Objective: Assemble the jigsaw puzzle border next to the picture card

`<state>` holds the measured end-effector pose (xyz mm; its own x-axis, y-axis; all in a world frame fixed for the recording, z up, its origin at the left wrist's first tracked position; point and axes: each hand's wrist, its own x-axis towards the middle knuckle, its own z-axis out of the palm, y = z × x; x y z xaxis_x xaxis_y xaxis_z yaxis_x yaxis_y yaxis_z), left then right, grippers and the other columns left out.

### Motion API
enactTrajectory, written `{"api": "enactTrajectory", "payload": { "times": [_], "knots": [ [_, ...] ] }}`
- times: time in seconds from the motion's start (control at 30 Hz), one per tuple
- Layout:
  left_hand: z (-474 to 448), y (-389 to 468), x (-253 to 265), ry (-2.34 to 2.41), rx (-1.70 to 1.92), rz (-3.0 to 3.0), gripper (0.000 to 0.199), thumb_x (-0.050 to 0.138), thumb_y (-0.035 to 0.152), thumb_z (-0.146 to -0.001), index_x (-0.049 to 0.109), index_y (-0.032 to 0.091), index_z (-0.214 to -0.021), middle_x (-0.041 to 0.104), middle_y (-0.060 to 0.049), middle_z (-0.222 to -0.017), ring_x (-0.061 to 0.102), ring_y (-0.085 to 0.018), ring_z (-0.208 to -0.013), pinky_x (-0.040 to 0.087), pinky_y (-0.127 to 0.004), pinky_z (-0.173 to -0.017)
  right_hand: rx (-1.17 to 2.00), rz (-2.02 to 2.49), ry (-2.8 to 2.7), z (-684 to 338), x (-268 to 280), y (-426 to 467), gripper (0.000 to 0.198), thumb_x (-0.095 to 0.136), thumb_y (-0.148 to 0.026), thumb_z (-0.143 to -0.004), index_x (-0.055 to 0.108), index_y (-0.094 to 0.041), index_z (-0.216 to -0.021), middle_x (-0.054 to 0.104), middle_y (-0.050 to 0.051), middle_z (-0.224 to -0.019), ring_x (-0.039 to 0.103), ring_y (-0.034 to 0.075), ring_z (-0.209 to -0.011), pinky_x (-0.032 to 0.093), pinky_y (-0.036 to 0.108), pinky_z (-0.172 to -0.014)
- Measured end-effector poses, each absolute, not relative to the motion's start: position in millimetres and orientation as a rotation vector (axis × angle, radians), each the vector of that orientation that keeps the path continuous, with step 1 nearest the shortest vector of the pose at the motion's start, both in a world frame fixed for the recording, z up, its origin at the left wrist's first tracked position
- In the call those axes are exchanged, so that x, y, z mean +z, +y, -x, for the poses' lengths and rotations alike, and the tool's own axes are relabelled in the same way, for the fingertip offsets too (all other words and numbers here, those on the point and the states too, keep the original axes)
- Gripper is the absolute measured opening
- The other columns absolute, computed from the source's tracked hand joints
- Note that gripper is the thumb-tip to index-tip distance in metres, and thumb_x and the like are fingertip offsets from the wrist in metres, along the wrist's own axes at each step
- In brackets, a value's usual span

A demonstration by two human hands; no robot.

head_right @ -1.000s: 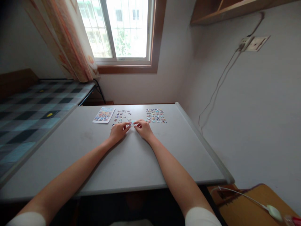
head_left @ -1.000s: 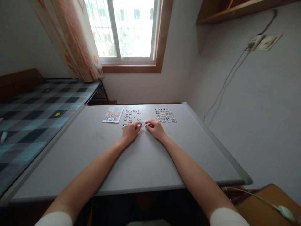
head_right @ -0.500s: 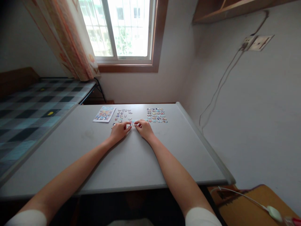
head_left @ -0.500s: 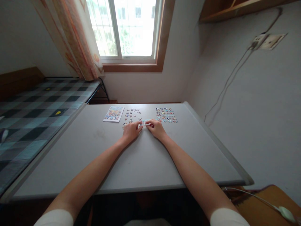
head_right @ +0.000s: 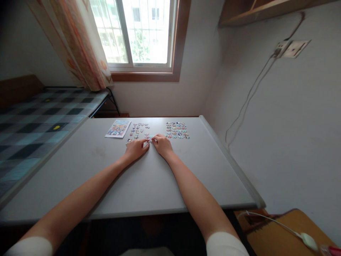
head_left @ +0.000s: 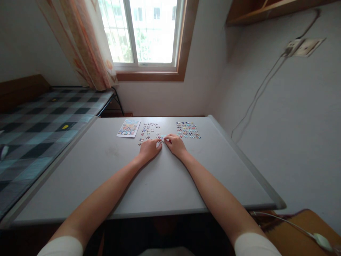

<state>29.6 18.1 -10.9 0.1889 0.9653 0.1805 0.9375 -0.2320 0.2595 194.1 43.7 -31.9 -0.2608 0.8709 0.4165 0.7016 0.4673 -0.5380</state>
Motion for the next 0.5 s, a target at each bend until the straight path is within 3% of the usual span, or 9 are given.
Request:
{"api": "enactTrajectory", "payload": {
  "times": [0.17, 0.5],
  "knots": [
    [-30.4, 17.1, -9.2, 1.905, 0.458, -2.351, 0.034, 0.046, 0.041, -0.086, 0.069, 0.028, -0.107, 0.07, -0.005, -0.077, 0.064, -0.02, -0.074, 0.044, -0.027, -0.069, 0.299, 1.3, -2.053, -194.5, -31.7, 42.7, 0.015, 0.056, -0.019, -0.085, 0.07, -0.023, -0.086, 0.066, 0.005, -0.094, 0.059, 0.019, -0.09, 0.044, 0.03, -0.082],
    [-28.7, 16.8, -11.8, 1.858, 0.476, -2.393, 0.038, 0.043, 0.045, -0.088, 0.064, 0.032, -0.117, 0.071, -0.004, -0.079, 0.065, -0.021, -0.075, 0.045, -0.028, -0.07, 0.289, 1.28, -2.072, -195.1, -32.5, 42.4, 0.017, 0.054, -0.019, -0.086, 0.071, -0.023, -0.088, 0.066, 0.005, -0.095, 0.059, 0.019, -0.092, 0.045, 0.03, -0.085]
  ]
}}
